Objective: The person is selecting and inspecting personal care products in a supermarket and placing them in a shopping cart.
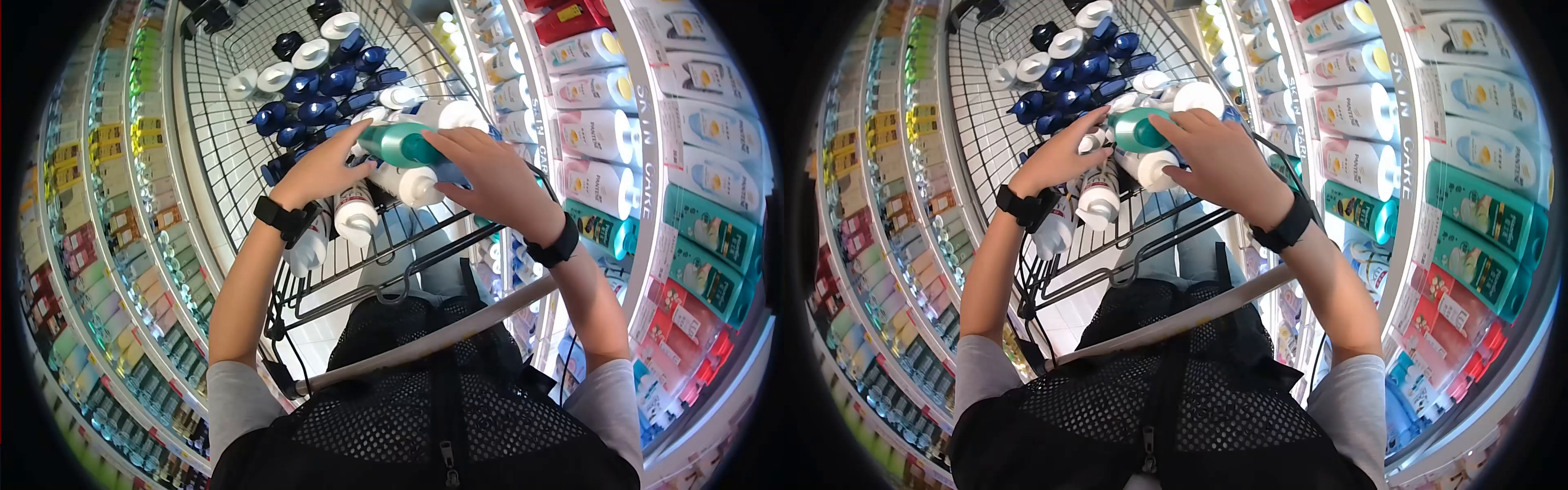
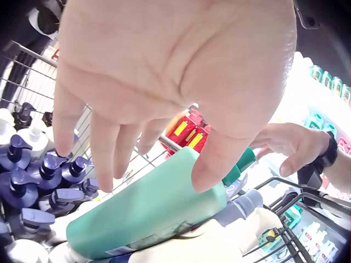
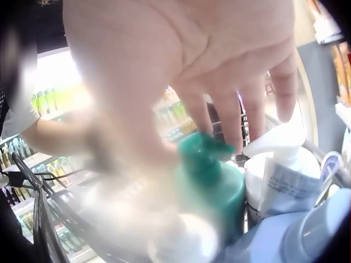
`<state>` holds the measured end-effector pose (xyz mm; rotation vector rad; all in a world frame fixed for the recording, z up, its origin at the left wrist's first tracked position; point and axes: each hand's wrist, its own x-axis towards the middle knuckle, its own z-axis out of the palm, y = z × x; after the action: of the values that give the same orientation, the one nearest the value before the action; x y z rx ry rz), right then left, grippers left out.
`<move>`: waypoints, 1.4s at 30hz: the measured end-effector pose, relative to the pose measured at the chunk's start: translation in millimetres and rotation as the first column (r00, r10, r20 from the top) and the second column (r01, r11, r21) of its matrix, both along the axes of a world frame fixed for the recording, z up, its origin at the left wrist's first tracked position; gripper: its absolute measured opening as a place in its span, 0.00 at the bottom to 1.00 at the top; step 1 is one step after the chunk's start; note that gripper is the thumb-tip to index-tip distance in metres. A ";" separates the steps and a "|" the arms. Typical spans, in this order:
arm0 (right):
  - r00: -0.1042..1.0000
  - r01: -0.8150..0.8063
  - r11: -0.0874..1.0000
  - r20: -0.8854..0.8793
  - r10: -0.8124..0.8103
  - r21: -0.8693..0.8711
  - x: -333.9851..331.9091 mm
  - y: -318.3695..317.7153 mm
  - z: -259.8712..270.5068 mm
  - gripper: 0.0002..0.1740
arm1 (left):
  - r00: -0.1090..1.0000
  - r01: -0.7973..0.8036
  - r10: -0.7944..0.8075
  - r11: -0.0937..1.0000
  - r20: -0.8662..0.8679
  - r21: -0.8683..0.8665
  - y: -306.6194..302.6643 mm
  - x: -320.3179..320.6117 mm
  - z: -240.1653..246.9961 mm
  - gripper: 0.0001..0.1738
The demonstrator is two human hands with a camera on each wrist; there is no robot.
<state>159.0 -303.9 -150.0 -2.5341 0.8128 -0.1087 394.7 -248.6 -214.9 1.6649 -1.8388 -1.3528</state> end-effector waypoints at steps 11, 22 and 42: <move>0.565 0.556 0.683 0.388 -0.728 0.474 -136.0 125.2 61.0 0.11 | 0.986 0.002 0.003 1.000 0.169 -0.030 43.5 -56.7 137.0 0.15; -0.139 0.901 0.080 0.457 -0.878 0.427 -293.5 161.2 -81.6 0.33 | 0.656 0.719 -0.751 0.650 -0.067 -0.245 107.9 -212.2 201.8 0.16; 0.150 0.918 0.358 0.683 -0.715 0.172 -280.8 201.0 -56.3 0.36 | 0.765 0.638 -0.641 0.768 -0.065 -0.054 129.0 -297.4 114.0 0.13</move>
<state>-121.7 -102.9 -206.2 -1.5895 1.8588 -1.5372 97.2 -119.6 -100.8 0.9512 -2.4878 -1.5862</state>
